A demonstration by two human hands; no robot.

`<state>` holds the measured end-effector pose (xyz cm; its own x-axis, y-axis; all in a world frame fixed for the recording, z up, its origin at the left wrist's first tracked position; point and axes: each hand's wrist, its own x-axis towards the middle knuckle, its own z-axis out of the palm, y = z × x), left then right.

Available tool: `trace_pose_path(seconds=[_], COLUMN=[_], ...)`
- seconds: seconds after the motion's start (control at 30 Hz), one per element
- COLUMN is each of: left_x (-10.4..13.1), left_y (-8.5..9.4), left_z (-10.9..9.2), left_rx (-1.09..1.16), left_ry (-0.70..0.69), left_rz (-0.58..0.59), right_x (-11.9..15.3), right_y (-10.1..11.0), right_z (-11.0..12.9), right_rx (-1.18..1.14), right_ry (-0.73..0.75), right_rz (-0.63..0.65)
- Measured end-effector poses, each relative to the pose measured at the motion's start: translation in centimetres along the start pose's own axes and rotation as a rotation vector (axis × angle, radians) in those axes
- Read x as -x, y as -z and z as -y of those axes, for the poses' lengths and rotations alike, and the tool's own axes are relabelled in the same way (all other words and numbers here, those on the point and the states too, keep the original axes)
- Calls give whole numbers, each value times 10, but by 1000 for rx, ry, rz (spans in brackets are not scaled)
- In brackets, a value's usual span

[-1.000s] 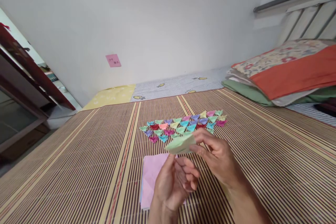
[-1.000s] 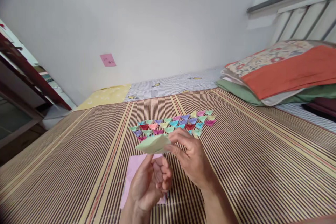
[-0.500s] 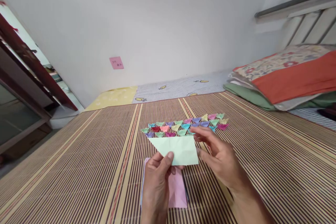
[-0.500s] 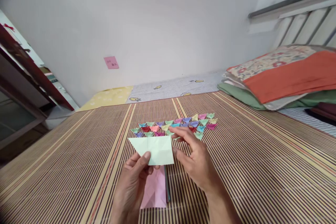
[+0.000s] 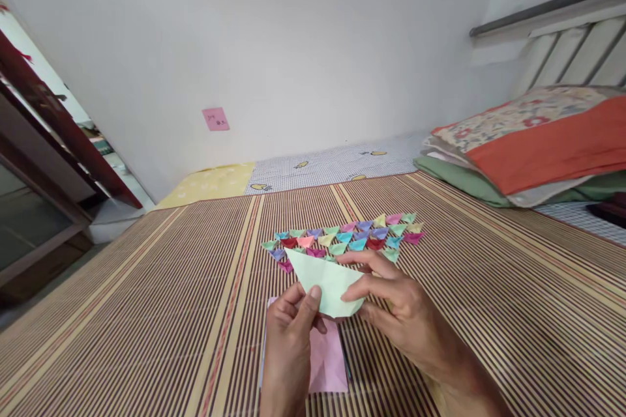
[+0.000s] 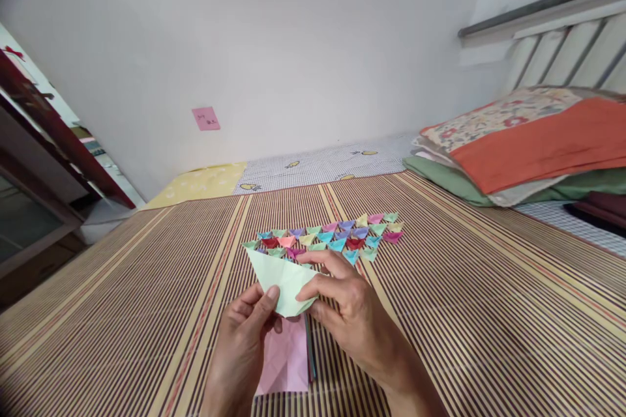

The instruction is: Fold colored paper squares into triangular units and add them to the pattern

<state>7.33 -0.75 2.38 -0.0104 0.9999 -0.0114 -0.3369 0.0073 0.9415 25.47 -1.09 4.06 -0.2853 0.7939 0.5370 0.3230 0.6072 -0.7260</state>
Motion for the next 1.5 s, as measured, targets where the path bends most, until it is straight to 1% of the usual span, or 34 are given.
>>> trace_pose_path(seconds=[0.1,0.23,0.3,0.4,0.5,0.57,0.67,0.73,0.83,0.9,1.0,1.07,1.13,1.27,1.3,1.33,1.43,1.47,1.5], left_x=[2,5,5,3,1,0,1,2,2,1,0,0,-1,-1,-1,-1,0,0,0], left_y=[-1,-4,-5,-6,-6,-6,-8,-10,-11,-10,-7,-5,-5,-8,-8,-8,-9,-10,-11], left_z=[0,-1,0,4,8,9,8,6,5,5,7,8,8,8,8,9,12,13,14], left_rx=[-46,-135,-148,-103,-54,-28,7,21,33,32,29,46,82,138,139,138,115,109,106], left_ry=[-9,-66,-74,-64,-32,-4,15,18,13,6,-11,-18,-11,2,1,-5,-26,-34,-39], left_rz=[26,40,47,50,52,47,23,8,-10,-27,-65,-86,-92,-119,-131,-143,-138,-131,-125], right_x=[-3,-7,-8,-9,-9,-8,-7,-7,-8,-9,-8,-7,-5,-4,-4,-5,-11,-13,-15], right_y=[-5,-18,-23,-26,-25,-23,-22,-23,-25,-25,-21,-17,-13,-11,-13,-15,-29,-35,-40], right_z=[1,-2,-4,-3,-1,0,2,2,0,-2,-6,-9,-13,-23,-24,-25,-23,-20,-18], right_rx=[13,78,94,94,-29,-91,-44,-27,-87,-154,-208,-219,-231,-326,-375,-429,-559,-592,-622], right_ry=[-48,-107,-152,-199,-245,-267,-244,-235,-252,-272,-303,-312,-319,-332,-334,-340,-397,-409,-408], right_rz=[-46,-158,-203,-250,-240,-259,-318,-336,-365,-347,-243,-213,-255,-432,-439,-418,-278,-264,-277])
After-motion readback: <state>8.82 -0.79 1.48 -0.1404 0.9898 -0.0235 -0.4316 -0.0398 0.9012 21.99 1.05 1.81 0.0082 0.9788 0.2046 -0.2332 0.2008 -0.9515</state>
